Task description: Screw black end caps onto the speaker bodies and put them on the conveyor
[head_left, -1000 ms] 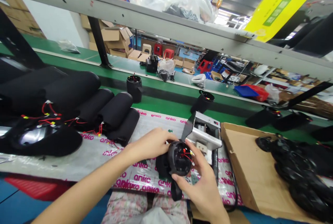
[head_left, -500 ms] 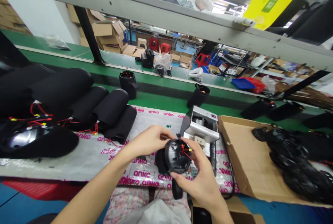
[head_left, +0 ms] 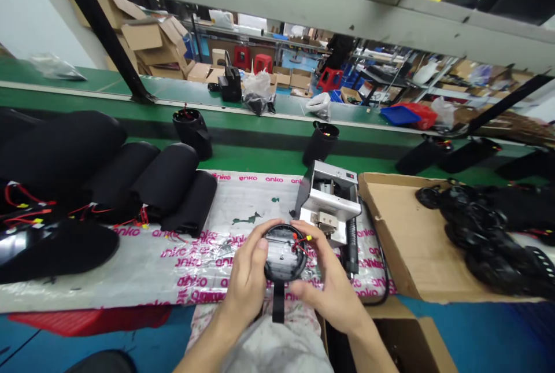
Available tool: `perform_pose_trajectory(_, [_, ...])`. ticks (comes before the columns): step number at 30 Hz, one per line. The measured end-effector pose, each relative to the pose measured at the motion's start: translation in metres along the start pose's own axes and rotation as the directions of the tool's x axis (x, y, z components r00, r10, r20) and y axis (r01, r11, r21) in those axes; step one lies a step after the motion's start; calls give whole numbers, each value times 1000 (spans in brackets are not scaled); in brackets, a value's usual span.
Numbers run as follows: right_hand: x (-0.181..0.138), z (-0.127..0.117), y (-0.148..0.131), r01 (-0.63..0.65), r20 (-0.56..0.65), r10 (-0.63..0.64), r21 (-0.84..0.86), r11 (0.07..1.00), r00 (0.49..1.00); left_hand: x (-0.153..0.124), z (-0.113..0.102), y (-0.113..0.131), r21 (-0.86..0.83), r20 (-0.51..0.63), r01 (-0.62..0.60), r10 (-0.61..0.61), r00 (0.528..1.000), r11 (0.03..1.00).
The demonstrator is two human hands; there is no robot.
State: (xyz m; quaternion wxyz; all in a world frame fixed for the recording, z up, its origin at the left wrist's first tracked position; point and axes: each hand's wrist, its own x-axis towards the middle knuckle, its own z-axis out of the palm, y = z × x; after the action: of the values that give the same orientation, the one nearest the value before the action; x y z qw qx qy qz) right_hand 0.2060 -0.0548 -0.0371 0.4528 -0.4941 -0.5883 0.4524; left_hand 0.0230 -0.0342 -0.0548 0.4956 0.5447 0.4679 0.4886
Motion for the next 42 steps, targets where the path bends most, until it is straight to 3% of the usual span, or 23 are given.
perform_pose_trajectory(2, [-6, 10, 13, 20, -112, -1, 171, 985, 994, 1, 4, -2, -27, -3, -13, 13, 1000, 1000])
perform_pose_trajectory(4, [-9, 22, 22, 35, -218, 17, 233, 972, 976, 1, 5, -3, -55, 0, -19, 19, 1000, 998])
perform_pose_trajectory(10, [-10, 37, 20, 17, -299, 79, 305, 952, 951, 0, 4, -3, -30, -29, -8, 7, 1000, 1000])
perform_pose_trajectory(14, [-18, 44, 17, 3, -369, 112, 296, 955, 923, -3, 7, 0, 25, -68, 0, 1, 998, 1000])
perform_pose_trajectory(19, [-26, 52, 17, 16, -430, 17, 74, 997, 903, -10, 13, 3, 72, -128, -33, 42, 991, 997])
perform_pose_trajectory(22, [-25, 49, 14, -20, -387, 74, 141, 990, 919, -8, 8, 1, 53, -131, -23, 30, 991, 998])
perform_pose_trajectory(24, [-22, 45, 12, -48, -358, 126, 220, 974, 925, 1, -1, 2, -24, -62, 20, -22, 998, 1000])
perform_pose_trajectory(26, [-19, 43, 10, -43, -343, 138, 270, 962, 929, 18, -13, 6, -105, 86, 89, -80, 993, 990])
perform_pose_trajectory(29, [-18, 45, 8, -38, -332, 147, 315, 948, 932, 51, -26, 14, -137, 332, 152, -99, 938, 979])
perform_pose_trajectory(32, [-18, 43, 6, -54, -322, 146, 279, 959, 936, 76, -30, 18, -116, 508, 112, -38, 860, 987])
perform_pose_trajectory(34, [-19, 30, 8, -3, -402, 48, 112, 994, 914, 82, -30, 17, -80, 605, 98, -29, 795, 992])
perform_pose_trajectory(35, [-18, 18, 11, 29, -475, -26, -3, 1000, 880, 84, -31, 17, -59, 646, 94, -34, 763, 994])
perform_pose_trajectory(38, [-11, -34, 27, -8, -686, -170, -248, 969, 707, 83, -33, 14, -33, 712, 78, -31, 702, 996])
perform_pose_trajectory(40, [0, -71, 43, -151, -737, -91, -255, 955, 669, 83, -34, 14, -44, 718, 80, -24, 696, 996])
perform_pose_trajectory(42, [12, -100, 61, -293, -717, 39, -235, 927, 696, 84, -33, 13, -72, 714, 100, -19, 700, 992])
